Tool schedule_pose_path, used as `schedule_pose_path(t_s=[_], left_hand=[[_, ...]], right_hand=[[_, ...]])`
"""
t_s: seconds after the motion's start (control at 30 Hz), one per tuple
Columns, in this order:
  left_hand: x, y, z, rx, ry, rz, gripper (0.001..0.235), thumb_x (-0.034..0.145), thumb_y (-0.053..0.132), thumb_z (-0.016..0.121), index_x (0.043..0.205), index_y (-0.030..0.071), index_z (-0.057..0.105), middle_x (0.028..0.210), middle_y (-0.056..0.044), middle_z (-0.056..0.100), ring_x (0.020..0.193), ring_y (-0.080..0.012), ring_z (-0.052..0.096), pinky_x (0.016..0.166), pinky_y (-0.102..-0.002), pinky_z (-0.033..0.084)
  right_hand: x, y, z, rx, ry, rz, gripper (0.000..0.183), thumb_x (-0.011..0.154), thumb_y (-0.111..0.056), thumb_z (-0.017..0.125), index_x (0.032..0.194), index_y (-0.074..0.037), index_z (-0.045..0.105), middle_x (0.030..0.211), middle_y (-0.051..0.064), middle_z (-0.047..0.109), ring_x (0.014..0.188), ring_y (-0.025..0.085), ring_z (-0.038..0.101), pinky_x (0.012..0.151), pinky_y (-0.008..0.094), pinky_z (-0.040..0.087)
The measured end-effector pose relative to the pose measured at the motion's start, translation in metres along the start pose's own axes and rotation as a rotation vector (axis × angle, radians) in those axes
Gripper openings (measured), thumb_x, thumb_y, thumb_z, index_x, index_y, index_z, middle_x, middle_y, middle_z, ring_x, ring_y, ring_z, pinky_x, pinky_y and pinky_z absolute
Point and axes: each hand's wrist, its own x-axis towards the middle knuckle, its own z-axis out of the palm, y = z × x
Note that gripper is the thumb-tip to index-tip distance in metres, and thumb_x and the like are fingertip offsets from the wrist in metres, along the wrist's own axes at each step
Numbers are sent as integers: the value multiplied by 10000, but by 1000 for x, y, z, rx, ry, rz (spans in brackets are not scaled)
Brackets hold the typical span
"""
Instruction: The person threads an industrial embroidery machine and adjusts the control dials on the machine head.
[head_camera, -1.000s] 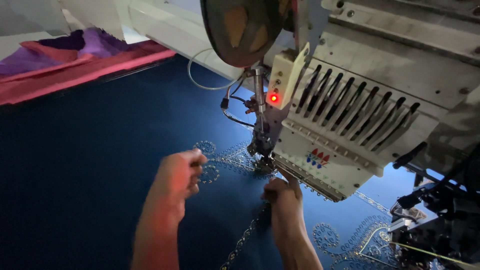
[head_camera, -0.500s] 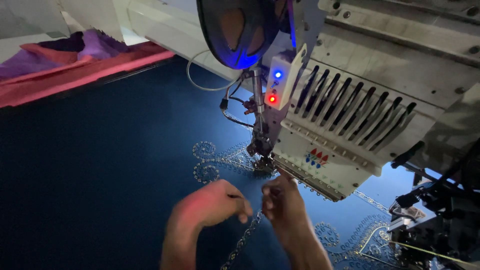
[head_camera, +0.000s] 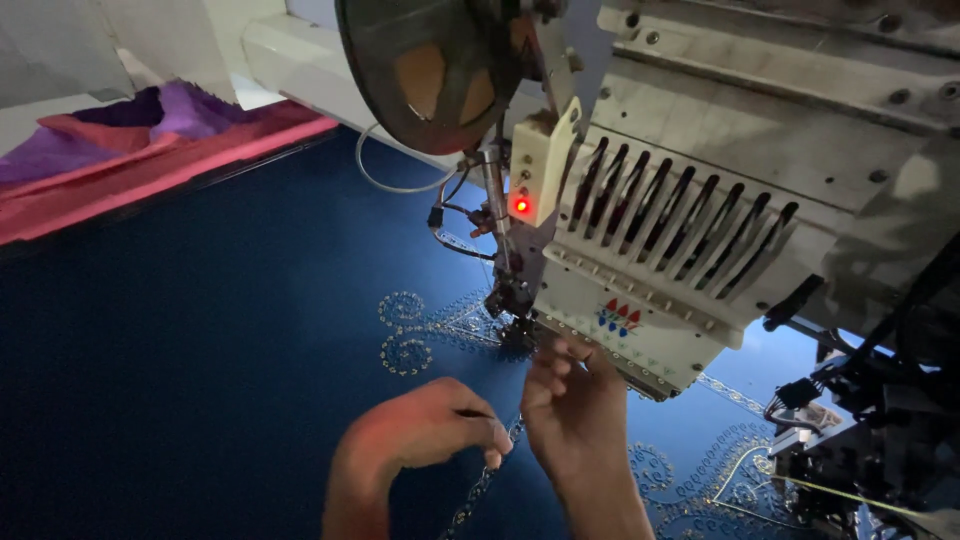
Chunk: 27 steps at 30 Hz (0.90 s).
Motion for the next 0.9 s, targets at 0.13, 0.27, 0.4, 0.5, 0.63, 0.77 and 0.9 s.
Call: schedule_pose_path(t_s=[0.13, 0.27, 0.4, 0.5, 0.63, 0.77, 0.9], left_hand=[[14, -13, 0, -42, -30, 89, 256, 932, 263, 562, 889, 121, 770, 925, 40, 793, 870, -81, 635, 735, -267, 434], [14, -11, -2, 0, -29, 101, 219, 927, 244, 613, 898, 120, 792, 946, 33, 811, 996, -82, 713, 907, -254, 471], [0, -2, -2, -15, -50, 43, 229, 899, 310, 638, 968, 180, 813, 876, 73, 777, 896, -57, 628, 792, -266, 440], [3, -9, -1, -88, -29, 56, 224, 884, 310, 643, 947, 176, 811, 846, 71, 763, 849, -55, 611, 740, -260, 429], [-22, 5, -9, -133, -107, 31, 287, 988, 353, 598, 1092, 168, 792, 995, 28, 763, 1058, -120, 661, 938, -346, 436], [-15, -7, -8, -210, -181, 182, 285, 959, 345, 613, 1017, 121, 779, 886, -4, 709, 900, -98, 616, 772, -283, 378], [-16, -3, -7, -310, -63, 132, 251, 954, 383, 586, 986, 184, 736, 910, 15, 696, 925, -86, 590, 816, -284, 377]], right_hand=[[-4, 14, 10, -185, 53, 8, 70, 871, -112, 656, 808, -106, 625, 633, -20, 561, 545, 22, 517, 423, 136, 354], [-17, 7, 19, -803, 205, -19, 204, 929, -122, 531, 734, -103, 471, 625, 71, 479, 402, 162, 254, 406, 325, 267], [-15, -5, 14, -979, 253, 20, 205, 875, -124, 569, 709, -109, 449, 645, 87, 538, 415, 168, 293, 388, 320, 260], [-39, 14, 60, -1372, 471, -37, 493, 919, -167, 556, 1401, -76, 607, 692, 196, 599, 390, 239, 398, 370, 356, 275], [-39, 13, 54, -2221, 605, 40, 570, 958, -651, 419, 819, -173, 699, 884, 52, 738, 834, 219, 655, 737, 364, 445], [-54, 21, 80, -1485, 559, -87, 272, 987, -221, 550, 832, -10, 622, 666, 121, 526, 635, 261, 499, 633, 399, 421], [-63, 33, 108, -1104, 611, -333, 310, 1012, -219, 529, 1169, -12, 698, 946, 178, 640, 795, 366, 614, 765, 508, 565]])
